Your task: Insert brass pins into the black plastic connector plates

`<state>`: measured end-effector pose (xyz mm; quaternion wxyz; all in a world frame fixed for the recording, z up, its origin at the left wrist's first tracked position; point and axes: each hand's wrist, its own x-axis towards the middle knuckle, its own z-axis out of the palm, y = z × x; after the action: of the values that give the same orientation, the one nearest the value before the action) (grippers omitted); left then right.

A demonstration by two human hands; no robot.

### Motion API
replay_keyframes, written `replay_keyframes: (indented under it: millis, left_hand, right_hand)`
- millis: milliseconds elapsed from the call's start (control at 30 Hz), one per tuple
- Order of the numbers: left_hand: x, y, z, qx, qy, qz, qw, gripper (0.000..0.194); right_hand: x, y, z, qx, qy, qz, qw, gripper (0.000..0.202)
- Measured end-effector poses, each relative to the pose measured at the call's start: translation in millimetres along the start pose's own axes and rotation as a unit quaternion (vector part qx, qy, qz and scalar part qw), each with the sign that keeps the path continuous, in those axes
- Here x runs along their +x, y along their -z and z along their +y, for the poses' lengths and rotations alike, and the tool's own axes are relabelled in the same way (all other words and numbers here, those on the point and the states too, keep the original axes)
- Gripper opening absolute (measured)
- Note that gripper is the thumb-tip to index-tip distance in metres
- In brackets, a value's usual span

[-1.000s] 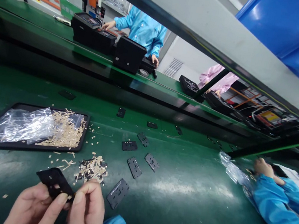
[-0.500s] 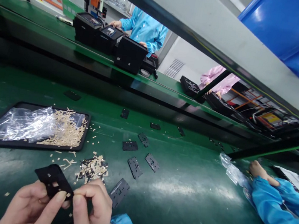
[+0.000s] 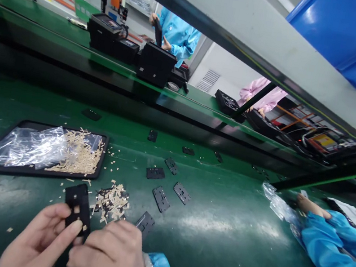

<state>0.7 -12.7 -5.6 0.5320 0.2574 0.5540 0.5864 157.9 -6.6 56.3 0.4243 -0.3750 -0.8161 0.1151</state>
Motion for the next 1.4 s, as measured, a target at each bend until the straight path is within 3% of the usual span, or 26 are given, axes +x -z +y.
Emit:
replay_keyframes:
  millis: [167,267,333,433,567,700,900,1000,1200,1400]
  left_hand:
    - [-2,-19.2,38,-0.053,0.134,-0.045,0.989,0.056]
    - [-1,-21.2,41,-0.047,0.184,-0.084,0.978,0.053]
    - [2,-17.8,35,-0.042,0.183,-0.133,0.973,0.049]
    - [9,-10.9,25,0.016,0.101,-0.197,0.975,0.046]
    - [18,-8.8,24,0.165,-0.017,-0.176,0.97,0.046]
    - [20,-13.0,36,0.231,-0.088,-0.17,0.954,0.048]
    - [25,-10.2,47,0.284,-0.203,-0.205,0.914,0.023]
    - [27,-6.3,47,0.303,-0.248,-0.218,0.894,0.014]
    - [27,-3.7,48,0.337,-0.326,-0.215,0.857,0.013]
    - [26,4.3,40,0.371,-0.344,-0.21,0.837,0.017]
  right_hand:
    - [4,6,19,0.165,-0.042,0.07,0.983,0.023]
    - [11,4,25,0.175,-0.021,0.035,0.984,0.018]
    - [13,2,24,0.197,-0.042,0.051,0.978,0.013]
    - [12,-2,21,0.241,-0.127,0.098,0.957,0.009]
    - [7,-4,16,0.326,-0.23,0.097,0.912,0.008]
    - [2,-9,15,0.434,-0.297,0.077,0.847,0.009]
    - [0,-16,17,0.544,-0.375,0.066,0.748,0.019]
    - [0,-15,17,0.547,-0.388,0.065,0.739,0.021]
    - [-4,-17,14,0.509,-0.385,0.088,0.765,0.015]
    - [-7,-21,11,0.499,-0.378,0.092,0.774,0.013]
